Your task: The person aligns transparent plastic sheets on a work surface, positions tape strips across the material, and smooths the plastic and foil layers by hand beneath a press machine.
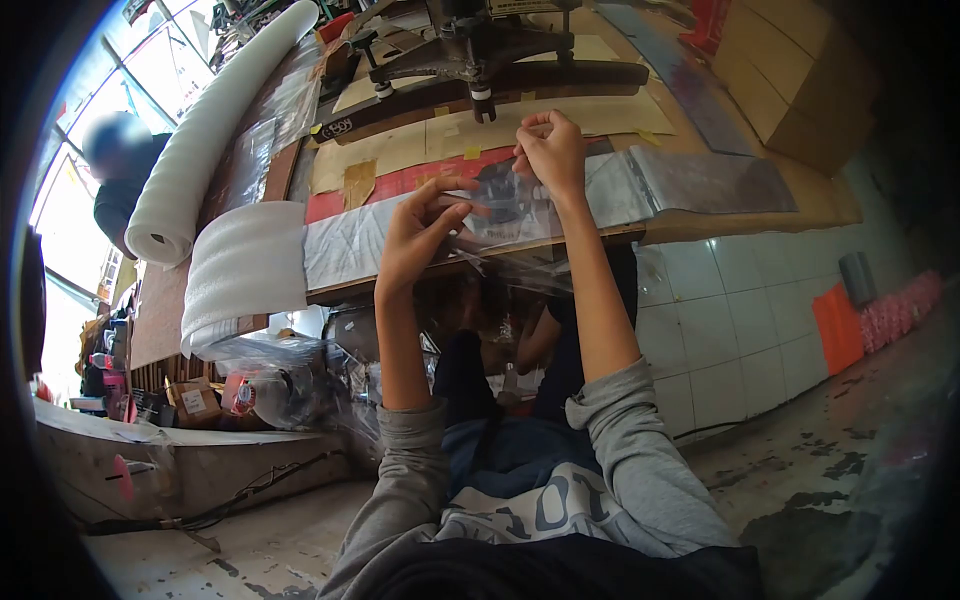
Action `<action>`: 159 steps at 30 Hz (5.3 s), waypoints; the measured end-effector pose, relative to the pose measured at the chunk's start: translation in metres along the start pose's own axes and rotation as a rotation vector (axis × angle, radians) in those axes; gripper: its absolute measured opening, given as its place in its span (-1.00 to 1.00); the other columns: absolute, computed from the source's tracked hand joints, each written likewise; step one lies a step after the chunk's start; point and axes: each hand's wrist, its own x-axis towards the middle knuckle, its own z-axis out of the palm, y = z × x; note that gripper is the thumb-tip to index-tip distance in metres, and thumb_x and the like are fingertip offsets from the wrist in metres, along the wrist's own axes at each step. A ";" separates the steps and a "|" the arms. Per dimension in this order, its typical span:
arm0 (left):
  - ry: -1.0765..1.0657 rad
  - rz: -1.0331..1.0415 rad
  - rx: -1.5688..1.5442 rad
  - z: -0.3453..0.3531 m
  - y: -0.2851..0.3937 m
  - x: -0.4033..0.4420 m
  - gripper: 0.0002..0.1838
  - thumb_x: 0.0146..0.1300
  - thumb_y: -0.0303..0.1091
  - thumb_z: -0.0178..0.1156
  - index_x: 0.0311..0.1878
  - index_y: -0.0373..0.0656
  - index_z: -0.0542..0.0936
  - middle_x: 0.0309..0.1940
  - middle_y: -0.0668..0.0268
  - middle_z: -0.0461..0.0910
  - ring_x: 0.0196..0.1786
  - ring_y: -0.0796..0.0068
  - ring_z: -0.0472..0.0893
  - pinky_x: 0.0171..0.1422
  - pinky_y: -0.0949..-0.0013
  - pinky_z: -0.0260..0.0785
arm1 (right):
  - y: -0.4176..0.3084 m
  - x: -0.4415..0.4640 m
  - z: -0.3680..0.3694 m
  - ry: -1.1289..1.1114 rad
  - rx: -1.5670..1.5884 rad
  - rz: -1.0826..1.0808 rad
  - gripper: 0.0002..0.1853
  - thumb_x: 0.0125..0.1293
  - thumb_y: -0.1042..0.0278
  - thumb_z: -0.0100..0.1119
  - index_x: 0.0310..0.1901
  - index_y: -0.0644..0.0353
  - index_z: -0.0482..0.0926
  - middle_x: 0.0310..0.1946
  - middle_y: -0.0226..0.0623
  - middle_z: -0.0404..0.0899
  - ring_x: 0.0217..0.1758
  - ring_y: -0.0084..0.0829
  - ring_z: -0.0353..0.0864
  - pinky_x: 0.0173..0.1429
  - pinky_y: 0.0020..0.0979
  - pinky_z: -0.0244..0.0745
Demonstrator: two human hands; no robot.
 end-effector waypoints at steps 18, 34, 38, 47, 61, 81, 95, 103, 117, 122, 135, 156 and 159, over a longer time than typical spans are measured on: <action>-0.449 -0.165 -0.081 -0.020 0.012 -0.010 -0.72 0.24 -0.43 0.30 -0.03 -0.36 0.57 -0.33 0.12 0.71 -0.31 0.59 0.67 -0.15 0.56 0.50 | 0.005 0.059 0.000 -0.389 -1.177 -0.162 -0.63 0.11 0.26 0.33 -0.06 0.24 0.60 0.09 -0.08 0.49 0.22 -0.04 0.45 0.21 -0.04 0.43; -0.437 -0.177 -0.059 -0.019 0.012 -0.009 -0.72 0.24 -0.42 0.30 -0.03 -0.36 0.58 -0.35 0.14 0.72 -0.32 0.63 0.66 -0.17 0.57 0.50 | 0.008 0.061 0.000 -0.314 -1.019 -0.233 -0.80 0.06 0.40 0.24 -0.23 0.06 0.70 -0.15 -0.24 0.68 0.05 -0.11 0.58 0.12 -0.09 0.42; -0.428 -0.189 -0.019 -0.018 0.012 -0.008 -0.70 0.25 -0.41 0.29 0.00 -0.35 0.58 -0.35 0.18 0.72 -0.31 0.64 0.65 -0.17 0.57 0.49 | -0.022 0.036 -0.005 -0.303 -1.112 -0.331 -0.82 0.14 0.41 0.17 -0.25 0.02 0.73 -0.18 -0.27 0.69 0.05 -0.13 0.59 0.14 -0.07 0.41; -0.171 -0.097 0.170 -0.006 0.005 -0.002 -0.66 0.27 -0.42 0.26 0.10 -0.28 0.55 -0.22 0.26 0.68 -0.24 0.64 0.65 -0.15 0.55 0.50 | -0.011 0.015 -0.007 -0.486 -1.228 -0.266 -0.68 0.29 0.36 0.03 0.05 0.07 0.61 0.01 -0.18 0.61 0.14 -0.13 0.55 0.18 -0.06 0.41; 0.176 0.000 0.340 0.004 -0.005 0.001 -0.68 0.14 -0.50 0.30 0.00 -0.28 0.61 -0.19 0.20 0.68 -0.18 0.50 0.69 -0.10 0.44 0.53 | 0.015 0.019 0.006 -0.355 -1.171 -0.374 -0.56 0.35 0.45 -0.18 0.23 0.04 0.47 0.24 -0.29 0.47 0.20 -0.12 0.51 0.29 0.08 0.27; 0.195 -0.008 0.383 0.003 -0.009 0.002 -0.68 0.17 -0.44 0.31 0.02 -0.27 0.62 -0.26 0.21 0.69 -0.19 0.52 0.69 -0.11 0.47 0.52 | 0.012 0.019 0.008 -0.326 -1.179 -0.338 -0.62 0.30 0.47 -0.12 0.13 0.05 0.51 0.10 -0.32 0.57 0.15 -0.26 0.56 0.20 0.11 0.31; 0.203 -0.001 0.392 0.001 -0.012 0.002 -0.66 0.16 -0.43 0.32 0.03 -0.26 0.61 -0.23 0.22 0.68 -0.21 0.50 0.67 -0.11 0.47 0.51 | 0.023 0.027 0.009 -0.328 -1.188 -0.410 -0.58 0.31 0.49 -0.14 0.18 0.06 0.49 0.18 -0.28 0.51 0.17 -0.16 0.55 0.21 0.12 0.33; 0.194 0.013 0.439 0.001 -0.012 0.004 -0.66 0.16 -0.43 0.32 0.03 -0.25 0.62 -0.21 0.21 0.67 -0.20 0.50 0.67 -0.10 0.47 0.51 | 0.032 0.036 0.009 -0.338 -1.172 -0.456 -0.66 0.28 0.48 -0.10 0.06 0.13 0.52 0.07 -0.24 0.57 0.08 -0.14 0.59 0.12 0.12 0.38; 0.194 0.007 0.433 0.001 -0.011 0.004 -0.64 0.14 -0.44 0.33 0.05 -0.26 0.61 -0.23 0.20 0.68 -0.22 0.50 0.67 -0.09 0.45 0.51 | 0.019 0.018 0.001 -0.209 -0.915 -0.495 -0.83 0.22 0.38 0.13 -0.41 0.24 0.67 -0.47 -0.06 0.65 -0.27 -0.03 0.68 0.01 -0.01 0.48; 0.198 -0.002 0.408 0.000 -0.014 0.004 -0.65 0.15 -0.45 0.32 0.04 -0.27 0.61 -0.24 0.20 0.68 -0.21 0.50 0.68 -0.10 0.46 0.51 | -0.009 -0.011 -0.001 -0.385 -1.239 -0.271 -0.45 0.41 -0.06 -0.06 0.24 0.18 0.44 0.26 -0.19 0.42 0.38 -0.20 0.32 0.42 0.22 0.05; 0.222 0.015 0.428 0.003 -0.009 0.003 -0.67 0.16 -0.45 0.32 0.01 -0.30 0.61 -0.26 0.21 0.68 -0.23 0.50 0.67 -0.10 0.46 0.50 | 0.003 -0.005 0.004 -0.377 -1.327 -0.203 -0.40 0.45 -0.13 -0.20 0.39 0.04 0.26 0.45 -0.41 0.18 0.54 -0.36 0.05 0.45 0.38 -0.17; 0.266 -0.089 0.675 -0.025 -0.060 0.093 -0.60 0.22 -0.44 0.18 0.02 -0.48 0.32 -0.36 -0.12 0.66 -0.37 0.26 0.73 -0.25 0.28 0.55 | -0.025 -0.033 -0.034 -0.602 -1.003 -0.234 -0.47 0.34 -0.04 0.09 0.21 0.13 0.48 0.21 -0.25 0.48 0.32 -0.22 0.41 0.42 0.20 0.04; 0.265 -0.179 0.423 -0.017 -0.048 0.083 -0.66 0.22 -0.53 0.11 0.00 -0.47 0.29 -0.39 -0.08 0.65 -0.37 0.29 0.73 -0.31 0.36 0.58 | -0.033 -0.015 -0.042 -0.549 -0.793 -0.181 -0.54 0.26 0.10 0.21 0.11 0.22 0.56 -0.03 -0.14 0.64 0.09 -0.17 0.60 0.27 -0.07 0.35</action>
